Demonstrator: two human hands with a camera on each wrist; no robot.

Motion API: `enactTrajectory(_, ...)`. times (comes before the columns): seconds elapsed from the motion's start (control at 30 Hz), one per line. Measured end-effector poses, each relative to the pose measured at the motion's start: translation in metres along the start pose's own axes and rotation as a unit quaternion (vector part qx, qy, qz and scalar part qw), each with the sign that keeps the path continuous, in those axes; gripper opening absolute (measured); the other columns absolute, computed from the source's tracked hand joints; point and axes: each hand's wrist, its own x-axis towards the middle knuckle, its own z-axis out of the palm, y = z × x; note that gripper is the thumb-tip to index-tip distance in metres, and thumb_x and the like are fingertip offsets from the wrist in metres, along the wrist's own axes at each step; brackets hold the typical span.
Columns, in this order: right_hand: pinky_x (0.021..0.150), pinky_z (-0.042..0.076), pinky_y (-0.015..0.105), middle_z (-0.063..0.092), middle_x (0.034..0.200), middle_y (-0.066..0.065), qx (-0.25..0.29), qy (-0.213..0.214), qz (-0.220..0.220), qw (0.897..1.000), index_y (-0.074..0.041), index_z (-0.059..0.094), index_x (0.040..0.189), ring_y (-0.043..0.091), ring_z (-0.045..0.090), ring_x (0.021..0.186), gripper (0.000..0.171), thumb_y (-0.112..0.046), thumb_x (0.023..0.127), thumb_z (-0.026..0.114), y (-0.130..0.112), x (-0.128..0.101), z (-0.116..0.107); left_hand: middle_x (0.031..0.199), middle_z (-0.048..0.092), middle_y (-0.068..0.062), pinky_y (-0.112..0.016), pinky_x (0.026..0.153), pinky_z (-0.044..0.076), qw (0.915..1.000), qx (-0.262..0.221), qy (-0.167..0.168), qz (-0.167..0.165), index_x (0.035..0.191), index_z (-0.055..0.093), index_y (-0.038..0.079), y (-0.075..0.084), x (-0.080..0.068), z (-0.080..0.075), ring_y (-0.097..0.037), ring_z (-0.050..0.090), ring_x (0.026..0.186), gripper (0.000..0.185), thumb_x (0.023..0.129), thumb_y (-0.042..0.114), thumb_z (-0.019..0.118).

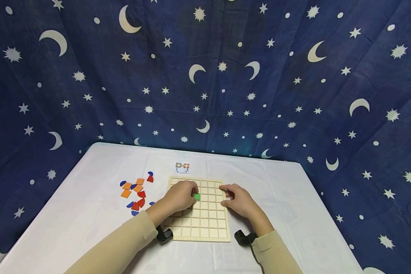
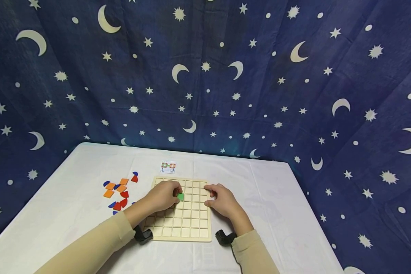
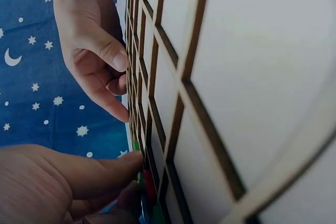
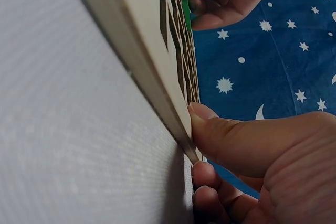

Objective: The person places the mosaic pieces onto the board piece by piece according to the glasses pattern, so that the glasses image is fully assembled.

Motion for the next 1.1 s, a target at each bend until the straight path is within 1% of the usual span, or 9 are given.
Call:
enactTrajectory(0.13,0.076,0.041,0.032,0.057,0.093,-0.004,-0.002,0.001,-0.001,1.0,-0.02,0.073,0.136,0.014,0.051,0.085,0.057,-0.014,0.083,0.091,0.0,0.001,0.0,0.084,0.065,0.005,-0.036,0.075,0.052,1.0,0.006,0.005,-0.001,0.102,0.075,0.013,0.001,0.0,0.0,-0.014,0.058,0.077,0.013,0.091,0.01,0.082)
enactTrajectory(0.33,0.076,0.041,0.032,0.056,0.093,-0.004,-0.006,0.002,0.0,1.0,-0.02,0.073,0.137,0.014,0.051,0.084,0.057,-0.015,0.083,0.092,0.0,0.001,-0.001,0.085,0.067,0.003,-0.038,0.075,0.053,0.9995,0.024,0.017,0.007,0.097,0.075,0.013,0.002,0.002,0.002,-0.014,0.059,0.079,0.009,0.091,0.01,0.08)
enactTrajectory(0.6,0.076,0.041,0.032,0.056,0.093,-0.004,-0.004,0.002,-0.002,1.0,-0.02,0.073,0.136,0.014,0.051,0.084,0.056,-0.015,0.083,0.091,0.0,0.0,-0.002,0.083,0.066,0.004,-0.037,0.074,0.052,0.9996,0.021,0.015,0.014,0.095,0.074,0.015,0.002,0.003,0.003,-0.014,0.058,0.077,0.009,0.092,0.008,0.079)
enactTrajectory(0.77,0.076,0.041,0.032,0.056,0.093,-0.004,-0.005,0.003,0.0,1.0,-0.02,0.073,0.136,0.014,0.051,0.084,0.057,-0.015,0.083,0.091,0.0,0.0,-0.001,0.084,0.067,0.004,-0.037,0.076,0.053,0.9996,0.023,0.011,0.009,0.097,0.075,0.014,0.001,0.002,0.002,-0.014,0.059,0.078,0.009,0.092,0.008,0.078)
enactTrajectory(0.93,0.076,0.041,0.031,0.056,0.093,-0.004,-0.004,0.001,0.002,1.0,-0.02,0.072,0.136,0.014,0.051,0.085,0.057,-0.015,0.083,0.091,-0.001,-0.001,0.0,0.086,0.067,0.005,-0.038,0.078,0.053,0.9999,0.011,0.012,0.001,0.102,0.075,0.014,-0.004,-0.002,-0.005,-0.014,0.059,0.079,0.015,0.09,0.005,0.077)
enactTrajectory(1.03,0.077,0.041,0.032,0.056,0.093,-0.004,-0.004,0.0,0.0,1.0,-0.02,0.072,0.137,0.014,0.051,0.085,0.056,-0.015,0.084,0.091,0.0,-0.001,-0.001,0.082,0.064,0.005,-0.036,0.075,0.05,0.9998,0.0,0.019,-0.003,0.103,0.076,0.014,-0.011,-0.004,-0.012,-0.015,0.057,0.076,0.017,0.09,0.004,0.076)
enactTrajectory(1.1,0.077,0.041,0.032,0.057,0.093,-0.004,-0.003,0.0,-0.001,1.0,-0.02,0.072,0.137,0.014,0.051,0.085,0.056,-0.015,0.084,0.091,0.0,-0.001,-0.001,0.08,0.062,0.003,-0.034,0.071,0.048,0.9995,-0.01,0.026,-0.013,0.103,0.076,0.014,-0.017,-0.007,-0.019,-0.016,0.056,0.074,0.017,0.09,0.003,0.076)
